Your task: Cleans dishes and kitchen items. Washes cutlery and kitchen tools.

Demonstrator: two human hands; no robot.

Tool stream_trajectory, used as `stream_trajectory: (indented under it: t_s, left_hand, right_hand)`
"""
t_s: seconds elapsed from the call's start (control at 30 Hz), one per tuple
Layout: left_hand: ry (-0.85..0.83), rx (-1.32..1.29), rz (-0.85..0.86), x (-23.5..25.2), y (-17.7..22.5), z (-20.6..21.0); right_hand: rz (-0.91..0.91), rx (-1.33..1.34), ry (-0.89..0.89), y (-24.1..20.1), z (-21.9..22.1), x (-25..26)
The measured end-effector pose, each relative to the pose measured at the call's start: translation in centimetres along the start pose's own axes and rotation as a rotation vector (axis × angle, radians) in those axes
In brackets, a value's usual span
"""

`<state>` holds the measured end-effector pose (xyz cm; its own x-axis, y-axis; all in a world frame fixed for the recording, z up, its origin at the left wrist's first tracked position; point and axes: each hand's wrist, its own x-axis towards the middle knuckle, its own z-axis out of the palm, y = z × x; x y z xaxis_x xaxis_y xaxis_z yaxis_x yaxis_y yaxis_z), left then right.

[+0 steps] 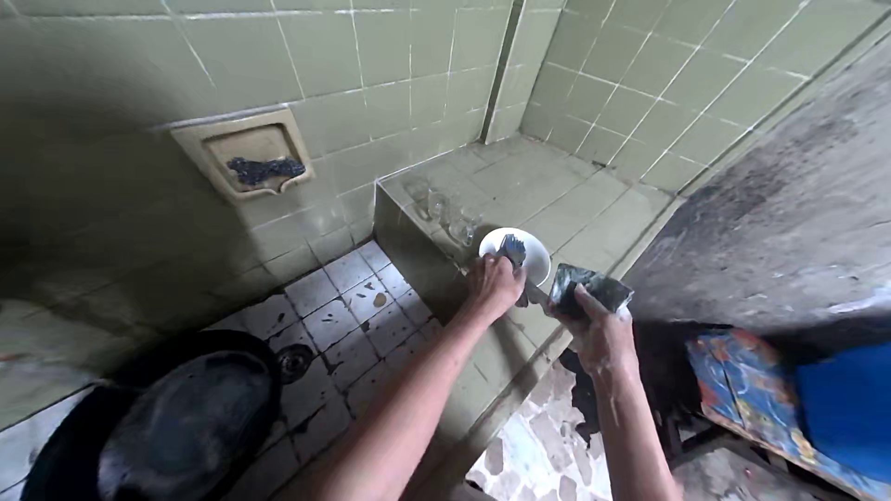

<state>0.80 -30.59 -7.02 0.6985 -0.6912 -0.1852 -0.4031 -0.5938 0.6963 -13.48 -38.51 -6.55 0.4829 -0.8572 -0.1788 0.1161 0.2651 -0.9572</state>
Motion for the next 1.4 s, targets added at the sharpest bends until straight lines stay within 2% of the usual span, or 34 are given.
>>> stream_trajectory:
  t_s: [0.13, 0.2, 0.57, 0.8, 0.97, 1.1, 1.2, 1.27, 1.37, 1.4]
  left_hand:
    - [-0.119, 0.170, -0.111, 2.8, 2.1, 1.5]
    - [-0.108, 0.166, -0.124, 3.7, 2.1, 2.3]
    - [-0.013, 0.057, -0.164, 4.7, 0.8, 1.8]
    - [0.020, 0.023, -0.149, 5.2, -0.1, 1.6]
    - [0.079, -0.208, -0.080, 4.1, -0.8, 1.0]
    - [0.013, -0.629, -0.007, -3.7, -2.8, -0.2]
    - [0.072, -0.689, -0.021, -9.6, -5.5, -0.1]
    - [0.144, -0.756, -0.121, -12.4, -7.3, -0.7]
    - [0.203, -1.029, -0.328, -15.2, -10.7, -2.4]
    - [0.213, -1.118, -0.358, -15.9, -12.1, -2.9]
  right_hand:
    - [-0.005, 0.039, -0.014, 0.7, -2.0, 0.3]
    - [0.010, 0.046, 0.023, 0.9, -2.7, 0.4]
    - [0.022, 0.038, 0.073, 1.8, -2.7, 1.3]
    - [-0.100, 0.057, 0.075, 2.3, -2.0, 1.5]
    - [-0.088, 0.075, 0.114, 1.4, -0.8, 0.8]
    - [0.036, 0.104, -0.072, 1.2, 2.3, -0.7]
    - [0.124, 0.075, -0.288, 3.5, 6.4, -2.3]
    - [0.064, 0.012, -0.405, 5.8, 9.7, -3.7]
    - [-0.136, -0.163, -0.637, 9.1, 13.5, -6.3]
    - [-0.149, -0.221, -0.706, 9.9, 14.3, -7.4]
